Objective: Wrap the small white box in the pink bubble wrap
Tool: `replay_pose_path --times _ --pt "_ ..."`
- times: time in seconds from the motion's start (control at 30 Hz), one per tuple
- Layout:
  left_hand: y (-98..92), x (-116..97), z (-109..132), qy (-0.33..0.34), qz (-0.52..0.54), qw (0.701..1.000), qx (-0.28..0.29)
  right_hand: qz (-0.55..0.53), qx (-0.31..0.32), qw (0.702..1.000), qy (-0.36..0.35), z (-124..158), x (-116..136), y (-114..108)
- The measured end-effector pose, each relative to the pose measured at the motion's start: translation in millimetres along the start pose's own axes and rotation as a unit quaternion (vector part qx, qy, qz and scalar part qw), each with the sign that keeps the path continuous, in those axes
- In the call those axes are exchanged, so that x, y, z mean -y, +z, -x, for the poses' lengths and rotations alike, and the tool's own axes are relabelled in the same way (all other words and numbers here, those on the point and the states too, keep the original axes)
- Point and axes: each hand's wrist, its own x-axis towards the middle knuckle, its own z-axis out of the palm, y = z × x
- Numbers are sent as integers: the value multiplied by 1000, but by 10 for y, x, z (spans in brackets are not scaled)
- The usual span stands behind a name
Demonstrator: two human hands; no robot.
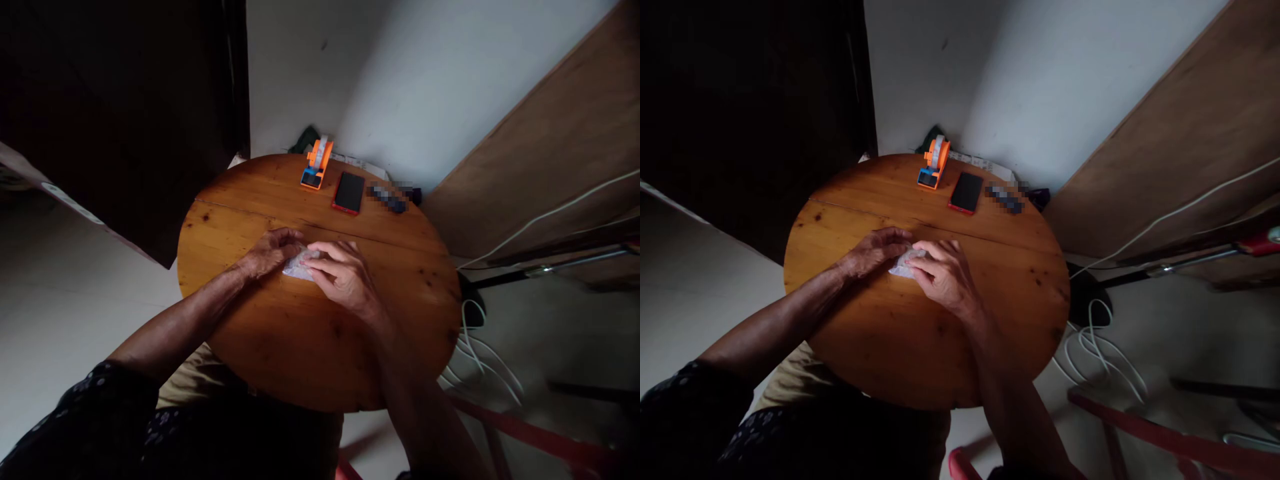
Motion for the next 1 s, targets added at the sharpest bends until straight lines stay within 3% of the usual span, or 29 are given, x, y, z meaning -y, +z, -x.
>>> replay_pose_path --times 0.2,0.5,0.63,0.8,1.0 --pt "5 16 -7 8 35 999 9 -117 -66 988 80 -9 -31 -97" --pt "16 28 -2 15 70 997 12 -143 77 974 158 51 -132 -16" --pt "3 36 -16 34 106 994 13 -122 63 979 151 43 -125 74" --pt "-20 39 -51 45 117 991 -38 -108 0 982 152 51 -201 129" --pt "-29 73 -83 65 98 990 -74 -105 45 978 175 55 -217 65"
